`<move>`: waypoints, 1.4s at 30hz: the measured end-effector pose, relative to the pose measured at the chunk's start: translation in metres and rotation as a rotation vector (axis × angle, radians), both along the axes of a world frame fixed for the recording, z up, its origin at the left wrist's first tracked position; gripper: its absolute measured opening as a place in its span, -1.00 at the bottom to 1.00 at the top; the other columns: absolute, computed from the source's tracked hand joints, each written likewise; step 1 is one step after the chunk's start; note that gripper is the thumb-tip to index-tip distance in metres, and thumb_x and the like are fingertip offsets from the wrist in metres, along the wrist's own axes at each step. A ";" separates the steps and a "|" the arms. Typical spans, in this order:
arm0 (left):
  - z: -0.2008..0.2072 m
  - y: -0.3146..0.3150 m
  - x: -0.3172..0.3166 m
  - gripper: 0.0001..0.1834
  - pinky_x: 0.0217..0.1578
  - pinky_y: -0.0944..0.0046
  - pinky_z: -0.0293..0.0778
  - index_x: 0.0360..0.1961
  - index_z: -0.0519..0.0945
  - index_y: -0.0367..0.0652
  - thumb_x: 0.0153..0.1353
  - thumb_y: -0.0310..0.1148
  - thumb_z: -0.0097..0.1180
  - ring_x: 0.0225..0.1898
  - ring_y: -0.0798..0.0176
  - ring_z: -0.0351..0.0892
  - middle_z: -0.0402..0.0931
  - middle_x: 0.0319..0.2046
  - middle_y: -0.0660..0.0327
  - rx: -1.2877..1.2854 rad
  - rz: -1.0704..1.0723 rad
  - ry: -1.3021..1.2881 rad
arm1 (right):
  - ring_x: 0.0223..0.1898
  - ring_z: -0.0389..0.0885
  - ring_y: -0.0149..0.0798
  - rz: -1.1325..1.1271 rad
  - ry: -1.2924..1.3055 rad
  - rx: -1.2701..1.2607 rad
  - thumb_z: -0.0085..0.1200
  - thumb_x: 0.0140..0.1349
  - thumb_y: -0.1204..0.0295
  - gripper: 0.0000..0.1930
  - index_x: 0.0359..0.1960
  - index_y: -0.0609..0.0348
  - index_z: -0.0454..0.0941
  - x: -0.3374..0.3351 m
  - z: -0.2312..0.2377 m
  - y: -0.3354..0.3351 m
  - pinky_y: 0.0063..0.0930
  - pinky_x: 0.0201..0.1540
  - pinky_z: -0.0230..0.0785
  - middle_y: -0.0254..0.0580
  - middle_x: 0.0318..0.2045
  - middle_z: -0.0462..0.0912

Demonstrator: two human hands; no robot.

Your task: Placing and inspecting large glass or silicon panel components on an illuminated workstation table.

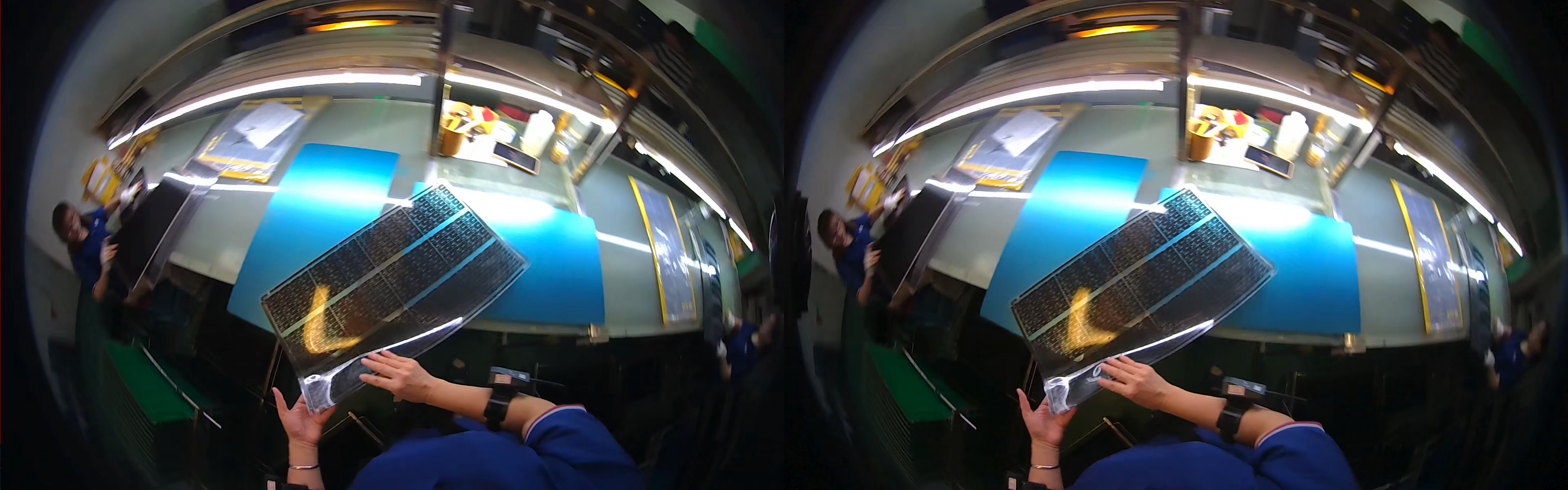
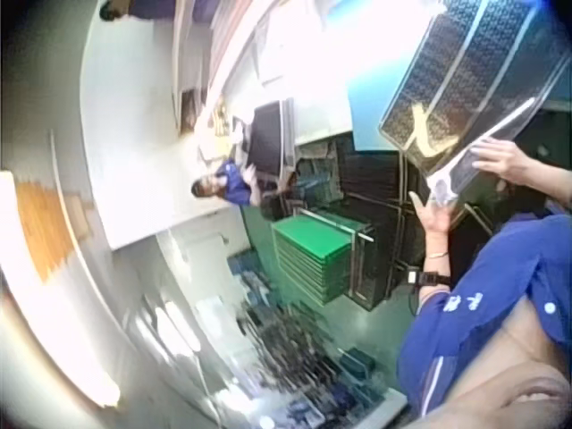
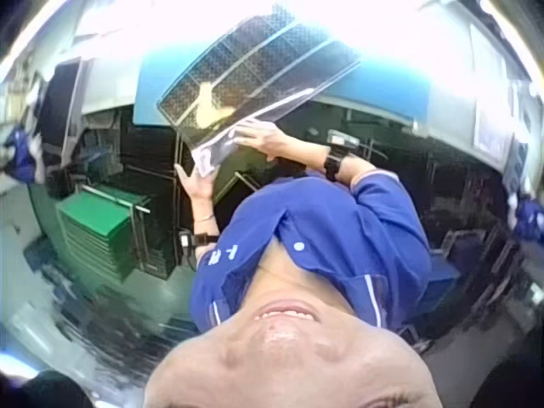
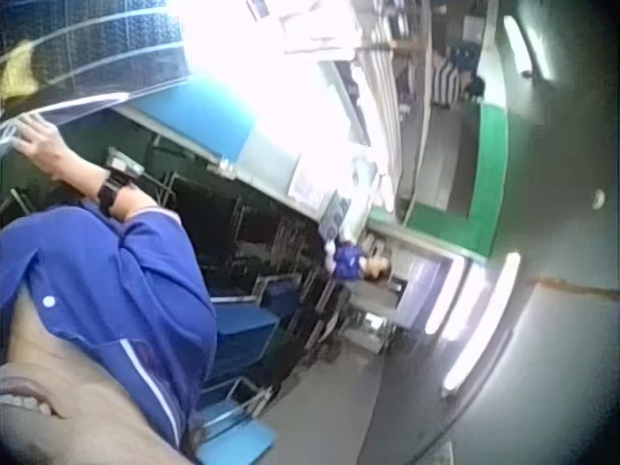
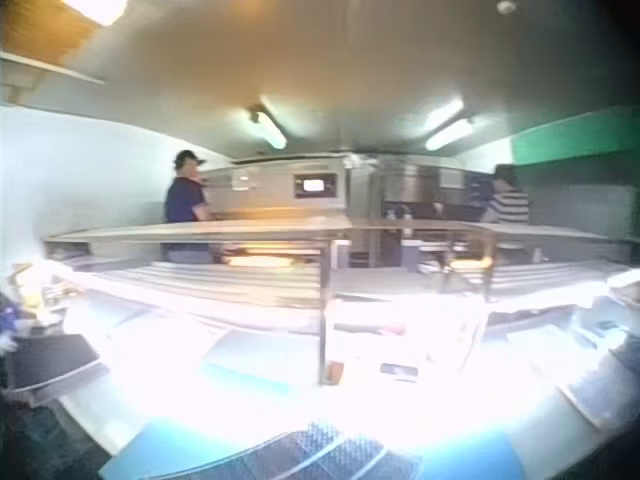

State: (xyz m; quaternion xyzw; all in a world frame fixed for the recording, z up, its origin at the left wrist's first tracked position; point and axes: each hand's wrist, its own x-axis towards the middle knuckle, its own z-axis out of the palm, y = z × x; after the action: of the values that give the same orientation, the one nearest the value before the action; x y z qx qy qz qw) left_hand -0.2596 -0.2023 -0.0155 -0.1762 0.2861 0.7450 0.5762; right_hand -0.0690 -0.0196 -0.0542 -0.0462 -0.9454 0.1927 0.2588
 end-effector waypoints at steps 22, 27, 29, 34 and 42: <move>0.007 0.118 -0.099 -0.72 -0.35 0.46 0.40 -0.18 0.57 -0.34 0.01 -0.60 0.16 -0.38 0.49 0.48 0.55 -0.39 0.30 -0.224 -0.652 1.474 | -0.52 0.54 -0.47 -1.036 0.273 -1.448 0.26 0.06 0.44 -0.86 -0.42 0.17 0.55 0.276 0.021 0.086 -0.58 -0.41 0.41 -0.35 -0.53 0.60; 0.024 0.247 0.009 -0.40 -0.30 0.45 0.46 0.17 0.41 -0.20 0.03 -0.64 0.18 -0.27 0.47 0.49 0.56 -0.16 0.22 -0.016 -0.651 1.523 | -0.47 0.48 -0.60 -1.291 0.453 -1.162 0.24 0.09 0.47 -0.81 -0.24 0.06 0.57 0.382 0.010 0.157 -0.71 -0.40 0.32 -0.47 -0.43 0.58; -0.003 0.276 0.020 -0.49 -0.36 0.47 0.45 0.09 0.51 -0.12 0.05 -0.58 0.21 -0.32 0.51 0.46 0.58 -0.19 0.24 -0.003 -0.763 1.700 | -0.43 0.48 -0.62 -1.400 0.398 -1.138 0.23 0.13 0.42 -0.81 -0.21 0.02 0.57 0.419 0.002 0.163 -0.73 -0.40 0.31 -0.50 -0.39 0.59; -0.036 0.289 0.019 -0.61 0.26 0.03 0.13 -0.05 0.61 -0.06 0.02 -0.50 0.24 0.22 0.15 0.32 0.49 0.05 0.13 0.197 -0.863 2.175 | -0.43 0.36 -0.69 -1.453 0.260 -1.069 0.14 0.23 0.34 -0.82 -0.17 0.05 0.59 0.461 -0.012 0.163 -0.78 -0.33 0.18 -0.62 -0.42 0.53; -0.055 0.280 0.008 -0.34 0.35 -0.02 -0.54 0.20 0.41 0.09 -0.01 -0.47 0.21 0.44 0.08 -0.34 0.07 0.34 0.13 0.225 -1.125 1.976 | -0.19 0.48 -0.54 -1.505 0.304 -0.976 0.14 0.22 0.38 -0.66 0.02 0.21 0.52 0.475 -0.034 0.157 -0.62 -0.07 0.28 -0.42 -0.19 0.59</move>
State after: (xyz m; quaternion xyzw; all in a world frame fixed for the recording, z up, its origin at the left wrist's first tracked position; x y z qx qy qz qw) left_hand -0.2517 0.0779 -0.0708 0.6926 0.5844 0.2157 0.3636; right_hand 0.4059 0.1373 -0.0878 -0.7298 -0.4347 0.3556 0.3899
